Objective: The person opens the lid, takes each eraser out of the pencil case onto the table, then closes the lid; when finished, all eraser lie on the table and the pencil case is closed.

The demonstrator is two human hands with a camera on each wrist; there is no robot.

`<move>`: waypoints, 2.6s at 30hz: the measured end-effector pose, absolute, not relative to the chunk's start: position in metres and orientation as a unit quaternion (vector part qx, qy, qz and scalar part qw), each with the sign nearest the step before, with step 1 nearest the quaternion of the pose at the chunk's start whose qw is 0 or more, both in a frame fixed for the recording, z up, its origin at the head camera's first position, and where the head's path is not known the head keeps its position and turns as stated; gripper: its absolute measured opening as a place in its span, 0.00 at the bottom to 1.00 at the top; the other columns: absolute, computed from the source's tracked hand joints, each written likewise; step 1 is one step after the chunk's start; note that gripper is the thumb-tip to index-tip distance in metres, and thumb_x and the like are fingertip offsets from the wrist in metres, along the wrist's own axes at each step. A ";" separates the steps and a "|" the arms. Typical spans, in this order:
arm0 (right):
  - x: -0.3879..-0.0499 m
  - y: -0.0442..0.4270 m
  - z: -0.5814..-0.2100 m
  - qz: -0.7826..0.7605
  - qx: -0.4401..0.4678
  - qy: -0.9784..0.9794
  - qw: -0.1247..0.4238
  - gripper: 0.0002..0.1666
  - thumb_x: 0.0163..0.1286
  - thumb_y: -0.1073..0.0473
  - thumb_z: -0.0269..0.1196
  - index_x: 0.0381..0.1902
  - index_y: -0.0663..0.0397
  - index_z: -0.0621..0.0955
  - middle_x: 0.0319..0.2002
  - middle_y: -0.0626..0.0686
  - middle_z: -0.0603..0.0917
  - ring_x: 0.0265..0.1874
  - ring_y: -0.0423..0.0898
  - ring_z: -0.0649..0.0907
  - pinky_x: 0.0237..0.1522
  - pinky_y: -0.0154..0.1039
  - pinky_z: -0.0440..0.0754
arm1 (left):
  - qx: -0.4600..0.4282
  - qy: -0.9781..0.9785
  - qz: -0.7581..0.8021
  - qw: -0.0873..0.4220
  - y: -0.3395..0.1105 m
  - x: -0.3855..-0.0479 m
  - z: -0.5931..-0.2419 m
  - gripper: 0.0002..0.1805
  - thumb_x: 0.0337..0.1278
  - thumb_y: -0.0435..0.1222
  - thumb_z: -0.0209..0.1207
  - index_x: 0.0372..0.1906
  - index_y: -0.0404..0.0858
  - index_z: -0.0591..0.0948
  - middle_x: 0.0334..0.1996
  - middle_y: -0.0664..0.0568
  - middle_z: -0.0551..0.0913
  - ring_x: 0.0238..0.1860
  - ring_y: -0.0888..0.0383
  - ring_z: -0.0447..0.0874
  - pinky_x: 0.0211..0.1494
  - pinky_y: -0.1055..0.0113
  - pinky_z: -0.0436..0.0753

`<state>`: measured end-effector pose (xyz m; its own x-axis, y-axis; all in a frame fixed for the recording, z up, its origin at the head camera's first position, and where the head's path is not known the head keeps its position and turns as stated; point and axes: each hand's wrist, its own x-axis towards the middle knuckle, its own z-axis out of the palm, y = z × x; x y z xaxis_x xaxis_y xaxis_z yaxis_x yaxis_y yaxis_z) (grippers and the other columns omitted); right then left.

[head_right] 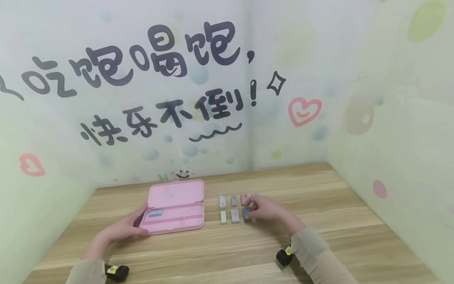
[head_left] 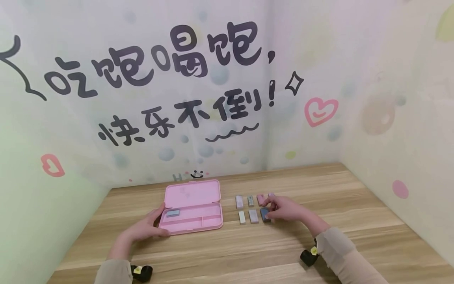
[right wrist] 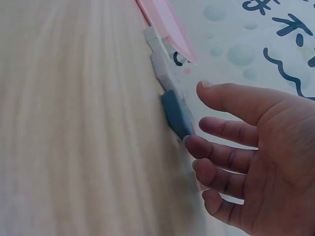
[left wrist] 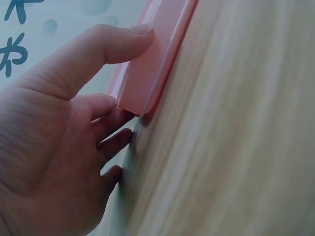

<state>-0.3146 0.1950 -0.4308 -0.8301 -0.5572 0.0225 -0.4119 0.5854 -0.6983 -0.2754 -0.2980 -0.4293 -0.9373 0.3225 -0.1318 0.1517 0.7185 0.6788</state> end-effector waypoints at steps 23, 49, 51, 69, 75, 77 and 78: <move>-0.355 0.062 -0.367 -0.257 -0.398 0.869 0.144 0.20 0.65 0.56 0.66 0.54 0.50 0.80 0.34 0.44 0.79 0.33 0.42 0.77 0.34 0.38 0.76 | 0.133 0.916 0.361 0.112 -0.299 -0.276 -0.432 0.61 0.44 0.48 0.72 0.76 0.33 0.46 0.73 0.29 0.47 0.72 0.32 0.44 0.67 0.35 0.51; -0.374 -0.070 -0.401 -0.135 -0.472 0.869 0.064 0.27 0.58 0.56 0.71 0.56 0.32 0.82 0.39 0.45 0.77 0.40 0.39 0.69 0.41 0.30 0.69 | 0.111 0.910 0.381 0.122 -0.300 -0.273 -0.431 0.60 0.44 0.48 0.71 0.77 0.37 0.46 0.75 0.33 0.46 0.73 0.34 0.43 0.67 0.34 0.49; -0.373 -0.075 -0.404 -0.128 -0.473 0.869 0.066 0.27 0.59 0.56 0.71 0.56 0.30 0.82 0.41 0.44 0.78 0.42 0.40 0.70 0.43 0.30 0.68 | 0.113 0.909 0.382 0.121 -0.298 -0.273 -0.431 0.60 0.44 0.48 0.71 0.77 0.37 0.47 0.75 0.33 0.46 0.73 0.34 0.43 0.67 0.34 0.49; -0.361 -0.101 -0.413 -0.097 -0.446 0.886 0.081 0.36 0.57 0.65 0.67 0.55 0.16 0.80 0.49 0.46 0.71 0.45 0.40 0.67 0.42 0.33 0.68 | 0.128 0.913 0.370 0.111 -0.300 -0.272 -0.432 0.61 0.45 0.47 0.72 0.76 0.34 0.46 0.74 0.31 0.47 0.73 0.34 0.43 0.68 0.36 0.49; -0.362 -0.103 -0.415 -0.097 -0.445 0.886 0.080 0.36 0.60 0.67 0.65 0.54 0.15 0.80 0.46 0.44 0.70 0.44 0.40 0.68 0.44 0.33 0.67 | 0.119 0.911 0.378 0.115 -0.299 -0.272 -0.431 0.61 0.44 0.47 0.72 0.77 0.35 0.46 0.74 0.32 0.47 0.73 0.34 0.43 0.69 0.36 0.49; -0.363 -0.103 -0.416 -0.095 -0.448 0.886 0.075 0.36 0.61 0.68 0.64 0.54 0.15 0.80 0.45 0.44 0.70 0.44 0.40 0.68 0.46 0.33 0.68 | 0.118 0.911 0.378 0.116 -0.299 -0.272 -0.431 0.61 0.44 0.47 0.72 0.77 0.35 0.46 0.74 0.32 0.47 0.73 0.35 0.43 0.69 0.36 0.49; -0.364 -0.103 -0.416 -0.094 -0.451 0.885 0.072 0.36 0.61 0.68 0.64 0.54 0.15 0.80 0.45 0.44 0.70 0.44 0.40 0.68 0.46 0.33 0.68 | 0.119 0.911 0.377 0.116 -0.299 -0.272 -0.431 0.61 0.44 0.47 0.72 0.77 0.35 0.46 0.74 0.32 0.47 0.73 0.35 0.43 0.68 0.36 0.49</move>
